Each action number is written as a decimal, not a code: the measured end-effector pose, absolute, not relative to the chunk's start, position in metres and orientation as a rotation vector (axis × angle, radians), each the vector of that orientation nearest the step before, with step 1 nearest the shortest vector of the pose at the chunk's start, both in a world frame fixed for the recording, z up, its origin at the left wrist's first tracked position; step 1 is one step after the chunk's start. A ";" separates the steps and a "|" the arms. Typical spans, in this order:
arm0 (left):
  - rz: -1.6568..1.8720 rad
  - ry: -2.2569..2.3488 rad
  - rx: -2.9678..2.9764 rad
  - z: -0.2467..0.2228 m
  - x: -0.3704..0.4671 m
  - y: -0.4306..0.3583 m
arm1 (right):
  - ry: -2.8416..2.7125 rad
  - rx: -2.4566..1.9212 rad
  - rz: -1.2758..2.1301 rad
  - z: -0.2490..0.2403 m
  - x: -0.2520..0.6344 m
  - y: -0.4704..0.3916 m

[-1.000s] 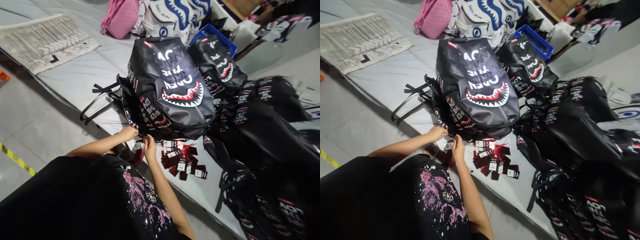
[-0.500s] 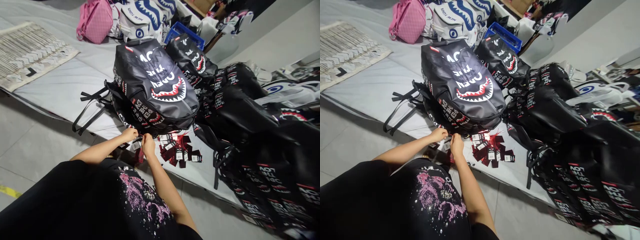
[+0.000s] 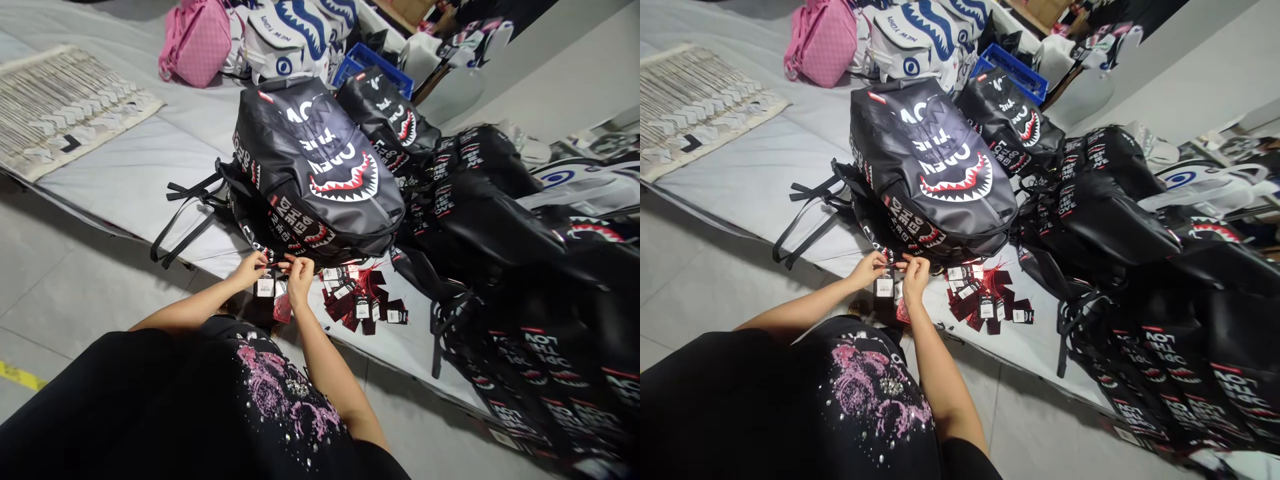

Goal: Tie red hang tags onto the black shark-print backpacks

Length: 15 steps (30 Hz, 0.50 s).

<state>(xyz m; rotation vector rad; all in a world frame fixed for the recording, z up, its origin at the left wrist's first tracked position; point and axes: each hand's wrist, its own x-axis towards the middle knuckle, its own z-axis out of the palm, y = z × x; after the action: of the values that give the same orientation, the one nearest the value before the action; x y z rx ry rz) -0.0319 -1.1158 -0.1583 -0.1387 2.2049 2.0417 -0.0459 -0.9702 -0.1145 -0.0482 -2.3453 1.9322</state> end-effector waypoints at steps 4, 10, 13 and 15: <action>2.041 2.497 -0.254 -0.157 -0.030 -1.110 | -2.495 0.110 1.729 -0.117 -0.051 -0.963; 1.450 2.990 0.384 -0.139 -0.028 -1.109 | -2.734 0.244 1.550 -0.116 -0.054 -0.949; 1.320 2.985 0.585 -0.133 -0.030 -1.105 | -2.788 0.220 1.654 -0.115 -0.055 -0.946; 1.492 2.843 0.590 -0.134 -0.034 -1.100 | -2.802 0.233 1.646 -0.116 -0.058 -0.944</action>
<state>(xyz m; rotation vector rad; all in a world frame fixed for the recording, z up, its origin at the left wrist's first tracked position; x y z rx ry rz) -0.0341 -1.1005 -0.1337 0.5900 2.8427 1.4924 -0.0578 -0.9436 -0.1163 0.2335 -2.8024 1.6460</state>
